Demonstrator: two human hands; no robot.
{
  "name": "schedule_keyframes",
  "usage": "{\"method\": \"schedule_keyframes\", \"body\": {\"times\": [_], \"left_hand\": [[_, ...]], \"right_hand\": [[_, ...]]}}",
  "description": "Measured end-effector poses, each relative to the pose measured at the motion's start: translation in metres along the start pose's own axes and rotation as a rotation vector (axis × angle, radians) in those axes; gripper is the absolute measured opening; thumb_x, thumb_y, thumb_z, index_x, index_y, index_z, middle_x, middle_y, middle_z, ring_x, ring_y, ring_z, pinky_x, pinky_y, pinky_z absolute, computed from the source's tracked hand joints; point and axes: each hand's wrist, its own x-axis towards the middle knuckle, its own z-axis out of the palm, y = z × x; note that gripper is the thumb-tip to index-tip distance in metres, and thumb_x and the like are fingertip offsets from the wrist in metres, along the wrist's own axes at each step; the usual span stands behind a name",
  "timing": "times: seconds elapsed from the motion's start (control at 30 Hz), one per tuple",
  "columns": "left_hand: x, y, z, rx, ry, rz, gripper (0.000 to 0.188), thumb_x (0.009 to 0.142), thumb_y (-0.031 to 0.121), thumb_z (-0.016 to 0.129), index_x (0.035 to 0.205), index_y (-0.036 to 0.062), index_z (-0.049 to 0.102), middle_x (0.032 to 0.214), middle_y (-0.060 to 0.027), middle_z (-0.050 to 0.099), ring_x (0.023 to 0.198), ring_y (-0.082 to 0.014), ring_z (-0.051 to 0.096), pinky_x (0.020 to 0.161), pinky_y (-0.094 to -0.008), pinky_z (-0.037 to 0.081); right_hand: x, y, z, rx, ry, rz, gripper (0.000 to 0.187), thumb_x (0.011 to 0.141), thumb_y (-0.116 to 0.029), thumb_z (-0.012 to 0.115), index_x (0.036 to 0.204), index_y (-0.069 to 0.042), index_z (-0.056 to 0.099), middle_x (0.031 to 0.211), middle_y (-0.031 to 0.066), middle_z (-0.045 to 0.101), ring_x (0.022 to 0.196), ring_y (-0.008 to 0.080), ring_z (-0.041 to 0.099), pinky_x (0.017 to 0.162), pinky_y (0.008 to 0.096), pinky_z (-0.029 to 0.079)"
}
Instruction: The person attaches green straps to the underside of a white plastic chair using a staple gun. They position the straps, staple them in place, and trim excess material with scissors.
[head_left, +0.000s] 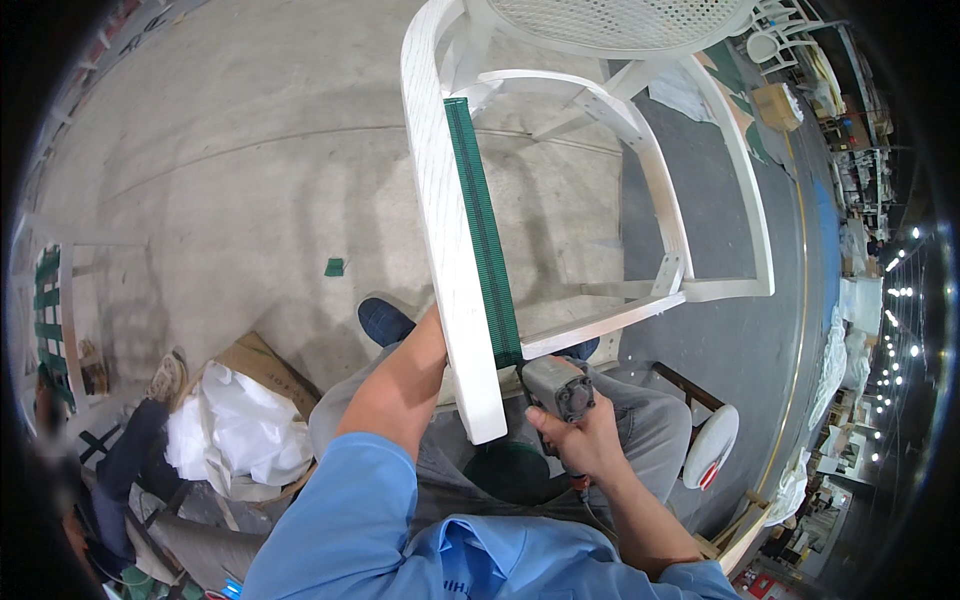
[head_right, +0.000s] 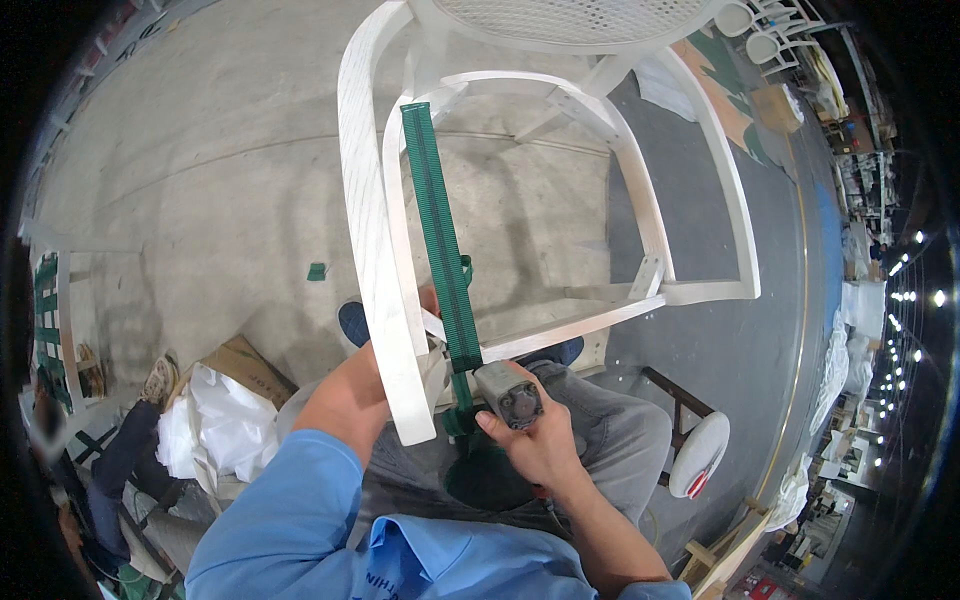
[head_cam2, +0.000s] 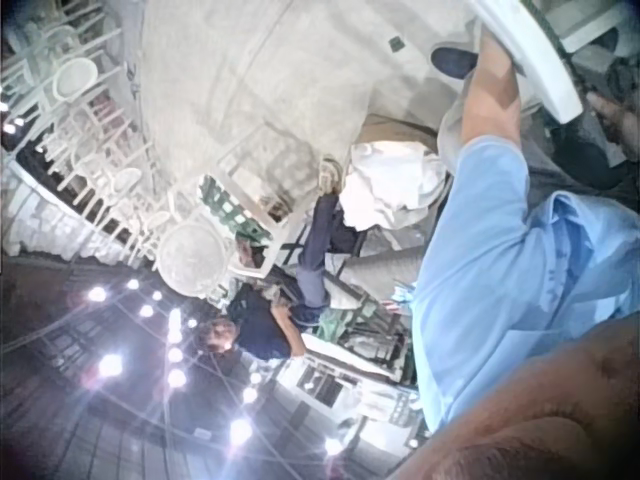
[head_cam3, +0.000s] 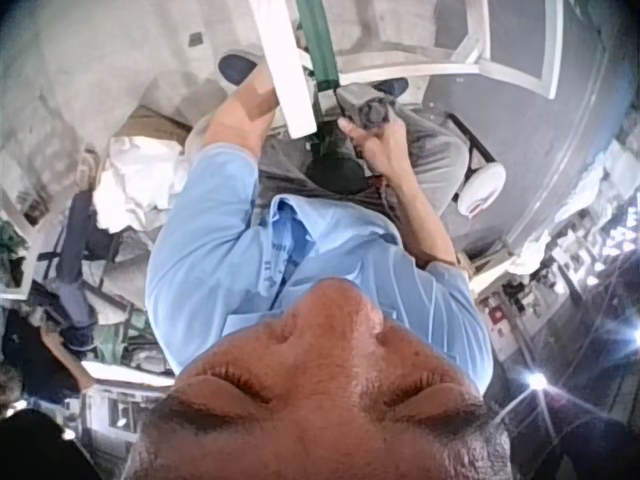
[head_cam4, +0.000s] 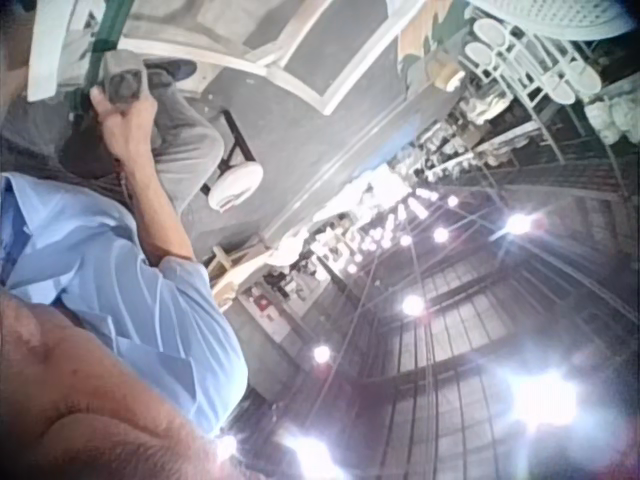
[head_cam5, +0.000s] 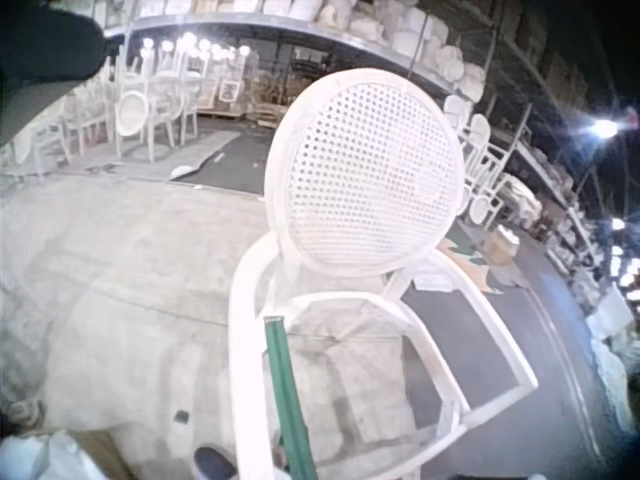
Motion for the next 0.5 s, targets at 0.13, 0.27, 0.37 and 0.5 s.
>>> {"method": "schedule_keyframes", "body": {"times": [0.13,0.27,0.37,0.5], "left_hand": [[0.0015,0.0023,0.0033,0.022,0.008,-0.003,0.020,0.096,0.011,0.066,0.111,-0.0005,0.062,0.096,-0.0108,0.067,0.092,-0.0247,0.067,0.079,-0.0382,0.055],[0.0006,0.0017,0.0031,0.031,0.020,-0.002,0.022,0.095,0.011,0.066,0.113,-0.0002,0.062,0.098,-0.0112,0.067,0.094,-0.0251,0.066,0.081,-0.0386,0.054],[0.0004,0.0012,0.0013,0.042,0.025,-0.002,0.023,0.095,0.011,0.066,0.115,0.0001,0.062,0.099,-0.0116,0.067,0.095,-0.0255,0.066,0.082,-0.0388,0.054],[0.0004,-0.0018,0.0006,0.048,0.022,-0.011,0.025,0.095,0.011,0.067,0.117,0.0004,0.062,0.102,-0.0121,0.067,0.097,-0.0259,0.066,0.084,-0.0392,0.054]], "right_hand": [[0.0036,0.0099,-0.0002,-0.005,0.013,-0.032,0.066,0.086,-0.012,0.083,0.143,-0.001,0.052,0.117,0.0135,0.074,0.110,0.0187,0.070,0.096,0.0315,0.052],[0.0043,0.0051,-0.0002,-0.033,0.014,-0.058,0.066,0.086,-0.011,0.083,0.144,-0.001,0.052,0.117,0.0131,0.074,0.110,0.0191,0.070,0.096,0.0313,0.052],[0.0037,0.0020,0.0006,-0.041,0.018,-0.049,0.066,0.086,-0.011,0.083,0.143,0.000,0.052,0.117,0.0136,0.075,0.110,0.0197,0.071,0.096,0.0315,0.053],[0.0049,0.0050,0.0010,-0.056,0.028,-0.065,0.066,0.085,-0.010,0.083,0.143,-0.001,0.052,0.116,0.0144,0.075,0.111,0.0209,0.072,0.096,0.0321,0.053]]}}
